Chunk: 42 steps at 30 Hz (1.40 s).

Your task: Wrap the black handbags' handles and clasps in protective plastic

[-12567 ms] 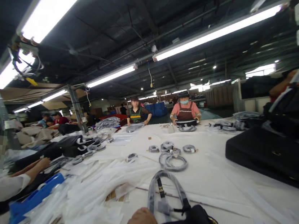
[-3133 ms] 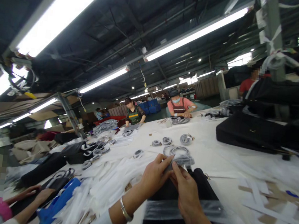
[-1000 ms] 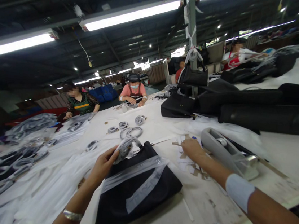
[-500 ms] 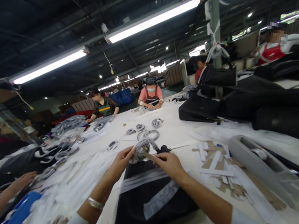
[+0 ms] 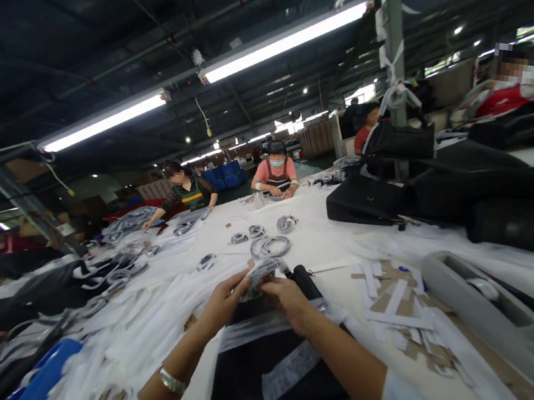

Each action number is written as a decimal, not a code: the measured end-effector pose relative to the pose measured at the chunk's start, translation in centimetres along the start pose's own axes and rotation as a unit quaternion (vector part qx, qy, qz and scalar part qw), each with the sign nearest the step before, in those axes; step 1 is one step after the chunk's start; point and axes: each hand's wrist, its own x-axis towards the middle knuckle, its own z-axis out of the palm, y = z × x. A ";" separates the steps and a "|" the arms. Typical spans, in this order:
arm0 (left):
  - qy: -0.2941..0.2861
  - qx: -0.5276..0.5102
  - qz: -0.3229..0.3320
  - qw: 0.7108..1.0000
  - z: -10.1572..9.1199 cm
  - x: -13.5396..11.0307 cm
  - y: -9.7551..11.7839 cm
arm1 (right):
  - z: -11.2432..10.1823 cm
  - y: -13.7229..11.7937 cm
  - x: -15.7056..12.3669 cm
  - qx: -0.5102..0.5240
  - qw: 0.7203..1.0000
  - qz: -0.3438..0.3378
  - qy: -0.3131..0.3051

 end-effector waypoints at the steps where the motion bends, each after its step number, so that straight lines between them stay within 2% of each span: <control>1: 0.004 0.009 0.001 1.000 0.1 0.0 0.0 | -0.1 -0.2 -0.3 0.004 1.000 0.002 -0.012; 4: 0.016 0.035 0.002 0.999 0.4 -0.3 0.2 | -0.1 -0.6 -0.8 0.021 0.999 -0.003 -0.025; 9: 0.008 0.079 0.030 0.996 1.2 -1.1 0.8 | 0.3 0.9 -0.8 0.028 0.999 -0.020 0.033; 14: 0.003 0.143 0.053 0.988 1.8 -1.6 0.2 | 0.6 2.7 -0.7 0.046 0.998 -0.026 0.046; 17: 0.005 0.145 0.054 0.988 2.1 -1.8 -0.2 | 1.0 2.9 -0.8 0.057 0.997 -0.028 0.051; 26: 0.039 0.059 0.024 0.997 1.8 -2.2 0.2 | 1.2 2.2 -1.2 0.065 0.996 -0.044 0.037; 30: 0.060 -0.047 0.000 0.997 1.9 -1.9 -0.6 | 1.1 1.7 -1.4 0.036 0.999 -0.011 0.039; 35: 0.073 -0.225 -0.023 0.971 2.4 -1.5 -1.4 | 0.9 0.9 -1.6 0.009 0.999 0.013 0.036; 39: 0.048 -0.204 -0.034 0.977 2.6 -1.8 -1.4 | 0.5 0.5 -1.5 -0.013 0.999 0.028 0.026; 42: 0.056 -0.194 -0.040 0.979 2.8 -2.0 -1.3 | 0.1 0.3 -1.4 -0.008 0.999 0.032 0.007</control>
